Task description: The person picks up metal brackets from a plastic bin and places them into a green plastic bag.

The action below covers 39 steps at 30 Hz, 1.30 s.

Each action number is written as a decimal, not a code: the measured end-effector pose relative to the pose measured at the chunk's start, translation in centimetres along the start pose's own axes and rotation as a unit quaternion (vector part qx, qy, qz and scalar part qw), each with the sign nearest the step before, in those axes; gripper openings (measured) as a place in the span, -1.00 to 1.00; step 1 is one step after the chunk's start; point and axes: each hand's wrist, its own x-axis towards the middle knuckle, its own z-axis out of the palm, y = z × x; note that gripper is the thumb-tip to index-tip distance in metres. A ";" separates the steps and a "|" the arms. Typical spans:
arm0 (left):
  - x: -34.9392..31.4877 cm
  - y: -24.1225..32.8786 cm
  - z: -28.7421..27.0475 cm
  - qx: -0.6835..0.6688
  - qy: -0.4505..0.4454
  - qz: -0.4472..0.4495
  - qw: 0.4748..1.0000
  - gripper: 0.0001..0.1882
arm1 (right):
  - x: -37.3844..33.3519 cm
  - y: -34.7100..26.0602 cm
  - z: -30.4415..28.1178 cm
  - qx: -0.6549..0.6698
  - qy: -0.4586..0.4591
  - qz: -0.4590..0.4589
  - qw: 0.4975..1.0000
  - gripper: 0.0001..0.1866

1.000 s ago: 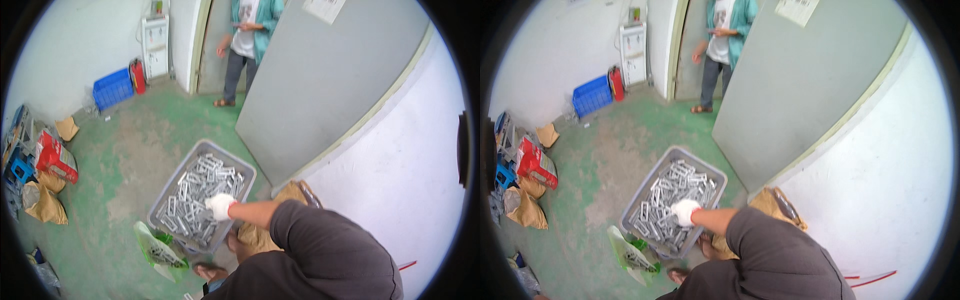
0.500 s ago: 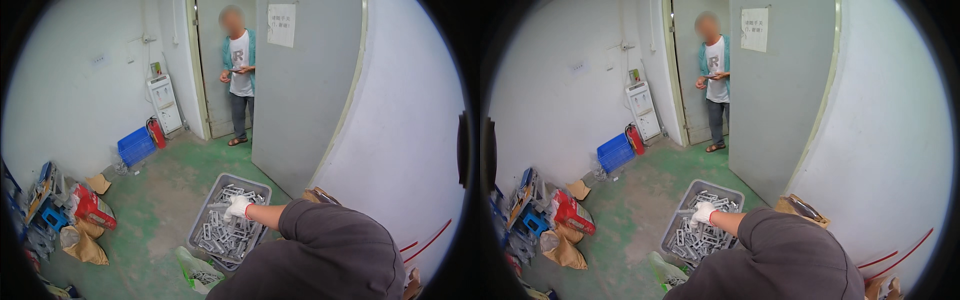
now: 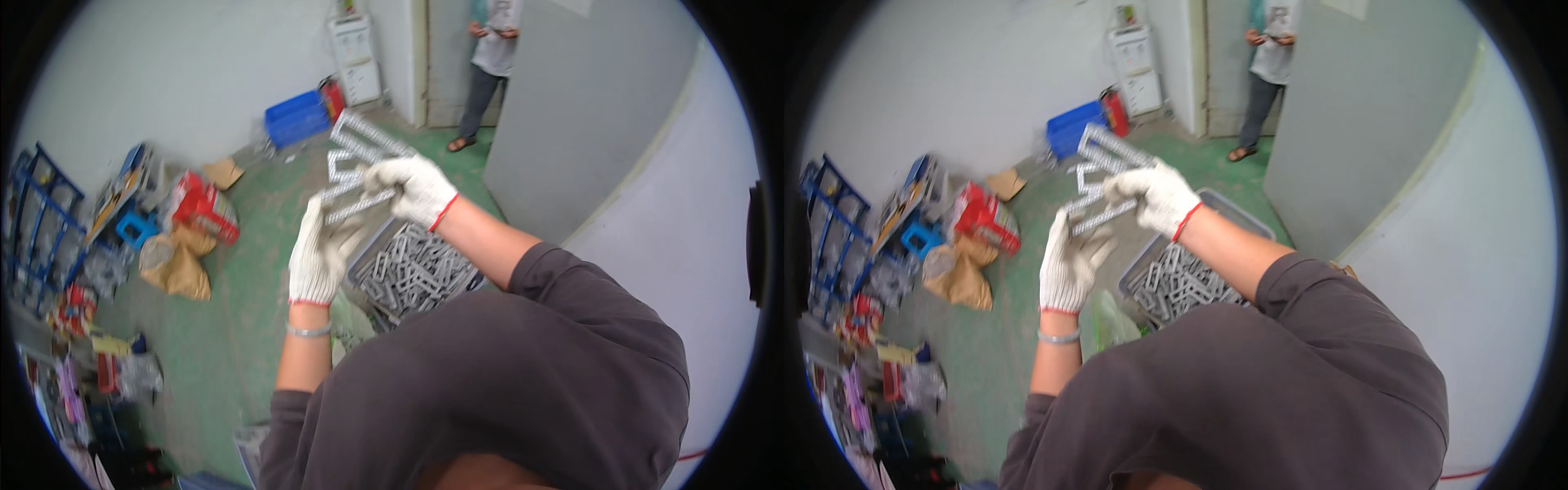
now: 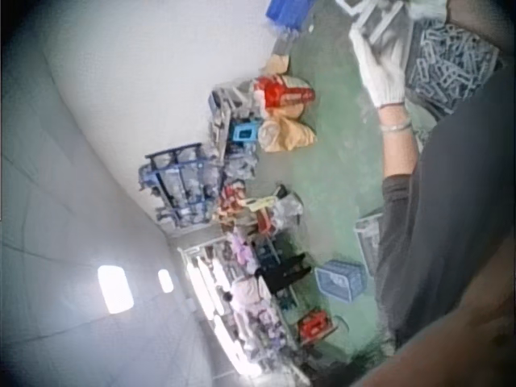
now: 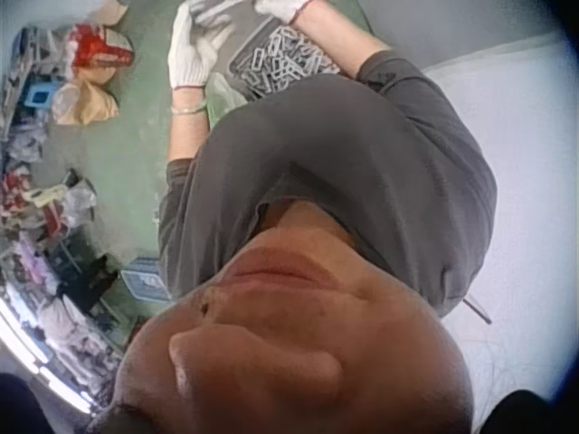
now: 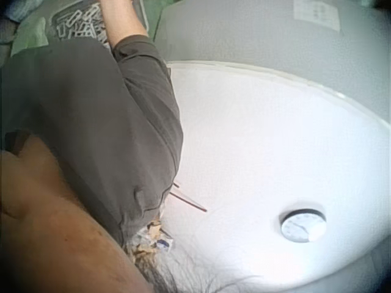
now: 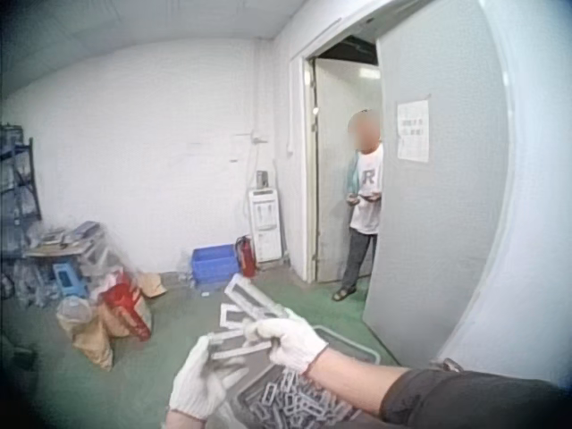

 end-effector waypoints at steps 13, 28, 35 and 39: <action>-0.2 0.1 5.1 -0.141 -0.121 0.048 0.981 -0.27 | 0.8 0.1 -0.5 0.120 -0.028 0.049 0.991 -0.72; 3.5 -1.6 2.2 -0.029 0.029 0.119 0.992 -0.64 | 3.1 0.2 -3.8 0.156 -0.035 0.061 0.985 -0.84; 5.0 -2.4 1.4 0.051 0.053 0.167 0.983 -0.54 | 3.6 -0.1 -4.7 0.200 -0.034 0.070 0.977 -0.84; 5.3 -2.4 1.7 0.263 0.022 0.211 0.941 -0.42 | 4.2 -0.4 -4.6 0.232 -0.055 0.074 0.968 -0.83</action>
